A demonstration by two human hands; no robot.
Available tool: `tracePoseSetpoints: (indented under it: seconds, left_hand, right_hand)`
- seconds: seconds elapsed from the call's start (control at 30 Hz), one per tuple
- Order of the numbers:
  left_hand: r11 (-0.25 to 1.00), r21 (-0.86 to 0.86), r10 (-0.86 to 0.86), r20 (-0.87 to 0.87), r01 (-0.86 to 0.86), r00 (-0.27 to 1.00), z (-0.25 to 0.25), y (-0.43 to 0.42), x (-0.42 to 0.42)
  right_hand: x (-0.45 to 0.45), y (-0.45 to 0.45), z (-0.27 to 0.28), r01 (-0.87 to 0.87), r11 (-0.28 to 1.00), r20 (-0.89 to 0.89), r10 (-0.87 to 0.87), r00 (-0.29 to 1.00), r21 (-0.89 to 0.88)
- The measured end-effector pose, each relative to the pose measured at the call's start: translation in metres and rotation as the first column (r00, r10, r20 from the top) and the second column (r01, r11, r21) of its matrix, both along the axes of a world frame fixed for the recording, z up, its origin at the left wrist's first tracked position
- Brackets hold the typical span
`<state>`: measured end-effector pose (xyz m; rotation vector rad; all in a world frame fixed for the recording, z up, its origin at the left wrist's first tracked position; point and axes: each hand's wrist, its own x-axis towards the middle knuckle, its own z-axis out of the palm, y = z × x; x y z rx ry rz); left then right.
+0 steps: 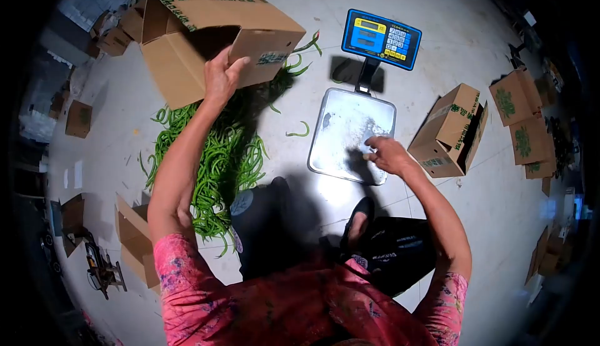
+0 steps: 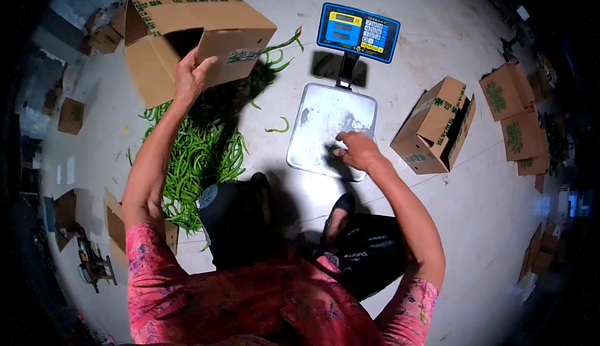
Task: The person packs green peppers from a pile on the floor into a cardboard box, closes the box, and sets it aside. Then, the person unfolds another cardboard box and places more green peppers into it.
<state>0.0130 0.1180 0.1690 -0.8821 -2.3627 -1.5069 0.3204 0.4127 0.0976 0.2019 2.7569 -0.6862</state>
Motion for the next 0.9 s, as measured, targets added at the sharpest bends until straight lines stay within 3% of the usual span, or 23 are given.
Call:
tracePoseSetpoints:
  seconds: [0.07,0.13,0.23,0.27,0.33,0.37,0.4,0.47,0.5,0.57,0.6,0.67,0.8,0.9]
  left_hand:
    - [0.999,0.032,-0.012,-0.065,0.014,0.998,-0.017,0.027,-0.029]
    - [0.999,0.048,-0.012,-0.082,0.016,0.997,-0.024,0.059,-0.045]
    - [0.996,-0.078,-0.052,-0.069,0.047,0.996,-0.042,0.098,-0.065]
    - [0.982,-0.185,-0.060,-0.133,0.035,0.989,-0.049,0.108,-0.069]
    - [0.922,-0.386,-0.098,-0.267,-0.013,0.959,-0.060,0.127,-0.081]
    - [0.947,-0.321,-0.127,-0.299,0.026,0.946,-0.074,0.136,-0.089]
    - [0.959,-0.277,-0.131,-0.261,0.056,0.956,-0.085,0.144,-0.093]
    - [0.978,-0.179,-0.139,-0.181,0.106,0.974,-0.107,0.159,-0.098]
    - [0.979,-0.172,-0.149,-0.231,0.111,0.961,-0.121,0.164,-0.104]
    - [0.952,-0.272,-0.196,-0.193,0.139,0.961,-0.127,0.166,-0.102]
    - [0.935,-0.321,-0.218,-0.175,0.154,0.960,-0.128,0.167,-0.099]
    - [0.937,-0.311,-0.199,-0.099,0.160,0.975,-0.131,0.167,-0.094]
    - [0.940,-0.319,-0.168,-0.114,0.124,0.979,-0.147,0.163,-0.098]
    - [0.942,-0.330,-0.162,-0.272,0.066,0.949,-0.147,0.166,-0.105]
  right_hand:
    - [-0.025,-0.007,-0.031,-0.058,0.992,0.207,0.034,0.978,0.112]
    - [-0.037,-0.017,-0.053,-0.028,0.996,0.267,0.004,0.964,0.088]
    - [-0.036,-0.020,-0.104,0.125,0.982,0.233,-0.155,0.960,0.140]
    - [-0.033,-0.019,-0.126,0.295,0.940,0.164,-0.322,0.932,0.172]
    - [-0.028,-0.008,-0.160,0.603,0.772,0.005,-0.616,0.787,0.200]
    - [-0.022,0.002,-0.170,0.726,0.656,-0.012,-0.740,0.672,0.208]
    - [-0.013,0.012,-0.190,0.797,0.569,-0.176,-0.780,0.601,0.200]
    - [0.010,0.041,-0.224,0.908,0.398,-0.153,-0.897,0.416,0.133]
    - [0.027,0.064,-0.257,0.946,0.324,-0.018,-0.946,0.324,0.018]
    - [0.046,0.079,-0.280,0.954,0.045,0.255,-0.959,0.124,-0.296]
    - [0.054,0.085,-0.282,0.872,-0.107,0.506,-0.844,0.174,-0.478]
    - [0.059,0.080,-0.298,0.727,-0.189,0.551,-0.780,0.297,-0.660]
    - [0.054,0.061,-0.290,0.688,-0.299,0.566,-0.800,0.197,-0.661]
    - [0.048,0.045,-0.272,0.645,-0.298,0.514,-0.840,0.172,-0.704]
